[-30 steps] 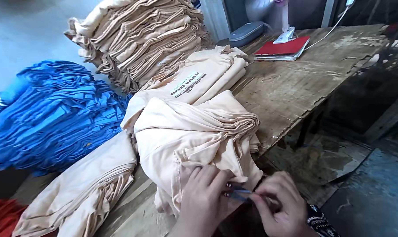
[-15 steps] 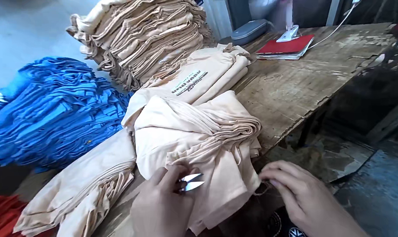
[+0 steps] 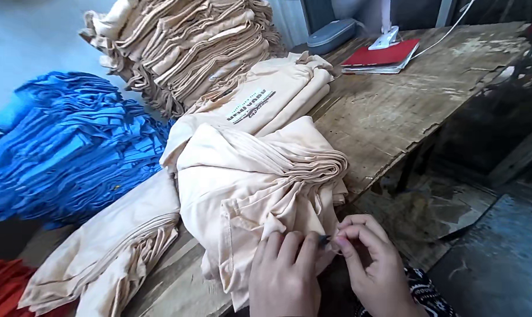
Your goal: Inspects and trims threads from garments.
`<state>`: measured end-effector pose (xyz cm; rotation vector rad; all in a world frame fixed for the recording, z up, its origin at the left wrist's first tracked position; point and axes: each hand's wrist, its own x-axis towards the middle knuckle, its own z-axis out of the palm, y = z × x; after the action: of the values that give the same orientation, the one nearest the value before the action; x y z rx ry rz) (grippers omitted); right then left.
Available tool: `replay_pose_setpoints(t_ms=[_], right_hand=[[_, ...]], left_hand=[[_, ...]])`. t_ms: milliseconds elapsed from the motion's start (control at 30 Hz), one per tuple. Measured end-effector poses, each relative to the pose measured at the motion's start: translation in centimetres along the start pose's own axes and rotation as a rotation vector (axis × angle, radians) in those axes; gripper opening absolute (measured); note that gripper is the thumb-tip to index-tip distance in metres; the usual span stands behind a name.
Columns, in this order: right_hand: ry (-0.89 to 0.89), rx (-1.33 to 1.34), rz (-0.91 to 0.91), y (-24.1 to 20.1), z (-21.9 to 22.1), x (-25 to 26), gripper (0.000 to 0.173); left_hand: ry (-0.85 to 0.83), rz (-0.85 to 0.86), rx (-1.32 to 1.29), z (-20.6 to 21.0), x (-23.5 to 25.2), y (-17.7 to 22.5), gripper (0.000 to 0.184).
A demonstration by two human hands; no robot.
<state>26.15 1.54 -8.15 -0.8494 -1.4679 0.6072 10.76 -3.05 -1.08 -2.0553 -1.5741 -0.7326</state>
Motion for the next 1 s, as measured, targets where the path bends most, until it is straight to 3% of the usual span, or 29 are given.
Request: replay_pose_setpoints(t_ms=[167, 233, 367, 400, 467, 500, 600, 633, 700, 767, 800, 900, 967, 1000], right_hand=[[0.03, -0.126, 0.014, 0.7, -1.2, -0.3, 0.014], [0.014, -0.181, 0.004, 1.1, -1.7, -0.9, 0.033], [-0.042, -0.103, -0.105, -0.6, -0.4, -1.6, 0.04], [-0.018, -0.06, -0.14, -0.9, 0.7, -1.3, 0.038], [0.022, 0.169, -0.162, -0.8, 2.8, -0.3, 0.017], [0.019, 0.345, -0.103, -0.9, 3.4, 0.5, 0.009], [-0.034, 0.717, 0.195, -1.1, 4.1, 2.8, 0.016], [-0.074, 0.696, 0.166, -1.1, 4.1, 3.0, 0.016], [-0.14, 0.45, -0.024, -1.1, 3.7, 2.8, 0.032], [-0.108, 0.387, -0.062, -1.4, 3.9, 2.4, 0.02], [-0.098, 0.452, 0.0, -1.4, 3.9, 2.3, 0.015], [-0.171, 0.706, 0.175, -0.5, 3.8, 2.5, 0.034], [-0.241, 0.565, 0.058, -0.6, 3.7, 2.4, 0.056], [-0.216, 0.399, -0.034, -0.8, 3.6, 2.2, 0.056]], left_hand=[[-0.061, -0.026, -0.085, -0.9, -0.5, -0.7, 0.021], [-0.132, -0.05, -0.126, -1.0, -1.2, -1.4, 0.026], [-0.156, -0.131, -0.348, -1.0, -1.6, -3.0, 0.021], [-0.167, -0.143, -0.414, -1.4, -1.4, -3.3, 0.022], [-0.158, -0.181, -0.518, -1.6, -0.9, -3.9, 0.02], [-0.128, -0.216, -0.541, -1.4, -0.7, -4.3, 0.018], [-0.069, -0.312, -0.6, -0.2, 0.0, -5.6, 0.014], [-0.065, -0.323, -0.643, -0.1, 0.2, -5.9, 0.014], [-0.08, -0.31, -0.745, -0.1, 0.4, -6.2, 0.015], [-0.078, -0.293, -0.801, 0.0, 0.4, -6.2, 0.017], [-0.073, -0.304, -0.805, 0.1, 0.5, -6.2, 0.017], [-0.07, -0.373, -0.773, 0.5, 0.8, -5.9, 0.016], [-0.077, -0.408, -0.743, 0.7, 1.1, -5.9, 0.016], [-0.081, -0.423, -0.742, 0.7, 1.1, -5.9, 0.015]])
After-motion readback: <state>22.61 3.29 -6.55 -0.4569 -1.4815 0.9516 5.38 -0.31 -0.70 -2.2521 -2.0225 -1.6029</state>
